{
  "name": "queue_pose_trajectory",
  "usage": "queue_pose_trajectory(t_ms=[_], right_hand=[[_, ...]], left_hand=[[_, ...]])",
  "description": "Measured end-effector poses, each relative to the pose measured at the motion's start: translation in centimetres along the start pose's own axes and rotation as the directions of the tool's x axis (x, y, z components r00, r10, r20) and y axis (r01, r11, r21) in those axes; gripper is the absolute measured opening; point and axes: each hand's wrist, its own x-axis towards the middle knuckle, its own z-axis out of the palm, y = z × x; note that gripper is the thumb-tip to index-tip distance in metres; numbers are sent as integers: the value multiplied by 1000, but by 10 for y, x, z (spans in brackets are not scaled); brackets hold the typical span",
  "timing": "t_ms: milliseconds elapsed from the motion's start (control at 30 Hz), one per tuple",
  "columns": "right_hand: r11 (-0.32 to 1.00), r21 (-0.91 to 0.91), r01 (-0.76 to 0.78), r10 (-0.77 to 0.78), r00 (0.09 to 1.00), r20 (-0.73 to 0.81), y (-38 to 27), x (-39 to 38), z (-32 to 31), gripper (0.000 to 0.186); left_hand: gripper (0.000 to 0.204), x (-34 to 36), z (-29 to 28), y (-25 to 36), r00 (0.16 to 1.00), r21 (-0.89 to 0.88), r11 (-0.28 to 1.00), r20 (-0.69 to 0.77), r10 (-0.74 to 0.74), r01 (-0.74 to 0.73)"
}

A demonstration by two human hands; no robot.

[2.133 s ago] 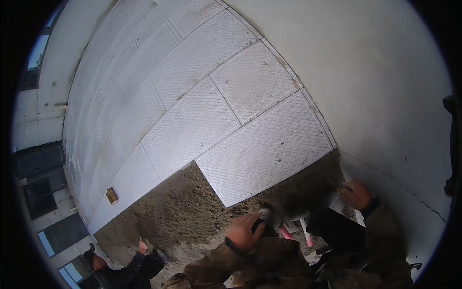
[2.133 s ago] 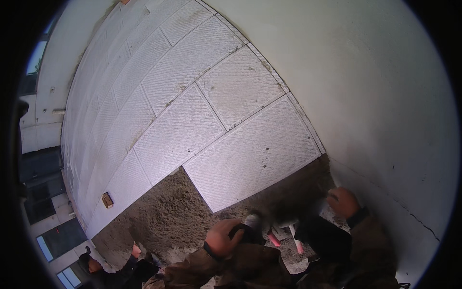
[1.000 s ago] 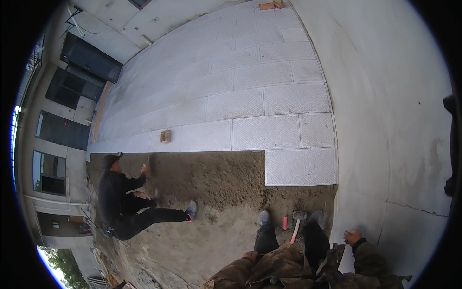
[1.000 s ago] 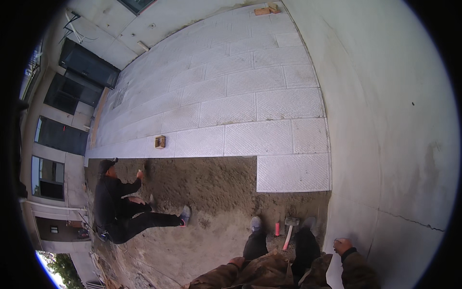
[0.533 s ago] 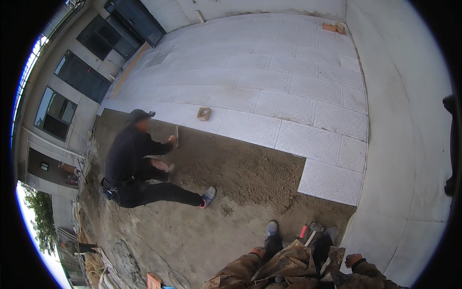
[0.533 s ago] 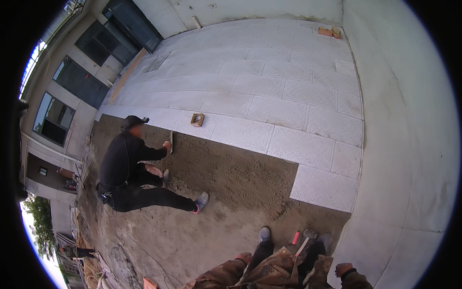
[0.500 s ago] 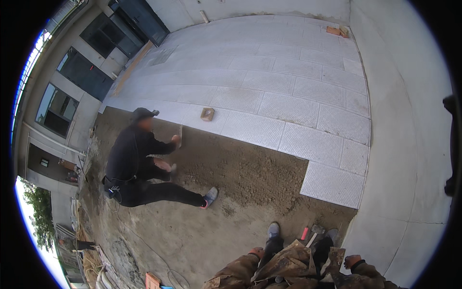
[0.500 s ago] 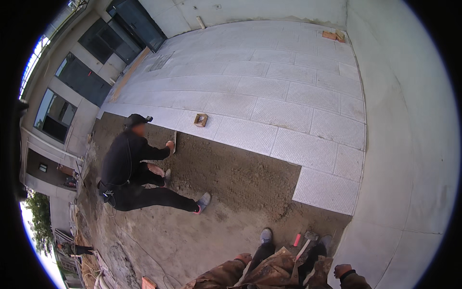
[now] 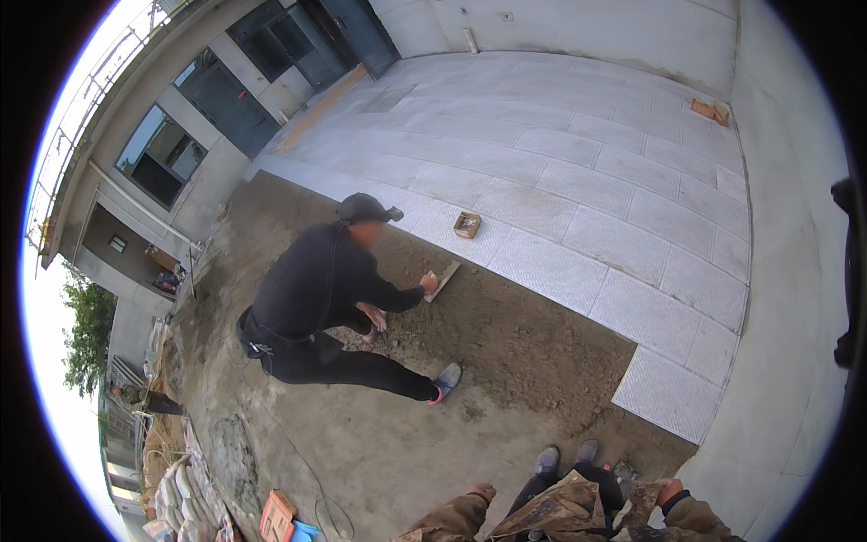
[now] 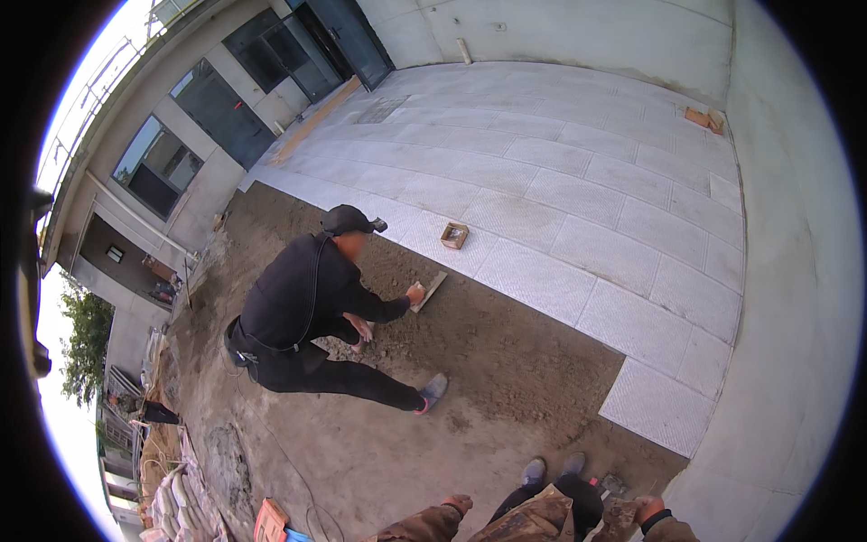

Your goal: The person spreads cement on the floor using a trowel, then places and aligns white floor tiles. They use a string line to check alignment and tap tiles with a rubber mallet to level them. The person also retrieves a box of tiles from a stack.

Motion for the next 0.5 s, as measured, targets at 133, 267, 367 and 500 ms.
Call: queue_pose_trajectory(t_ms=[133, 267, 367, 500], right_hand=[[955, -273, 117, -73, 984, 165, 26, 23, -3, 23], [992, -108, 65, -47, 987, 156, 65, 52, -4, 26], [996, -28, -82, 85, 989, 119, 82, 71, -8, 30], [987, -20, -161, 161, 987, 17, 81, 73, -26, 30]], left_hand=[[51, -13, 12, 19, 997, -173, 985, 79, 19, -5], [51, -13, 8, 53, 986, 45, 985, 28, 167, -168], [52, -7, 5, 78, 990, -18, 990, 18, 139, -139], [50, 8, 0, 109, 981, 13, 981, 26, 192, -192]])
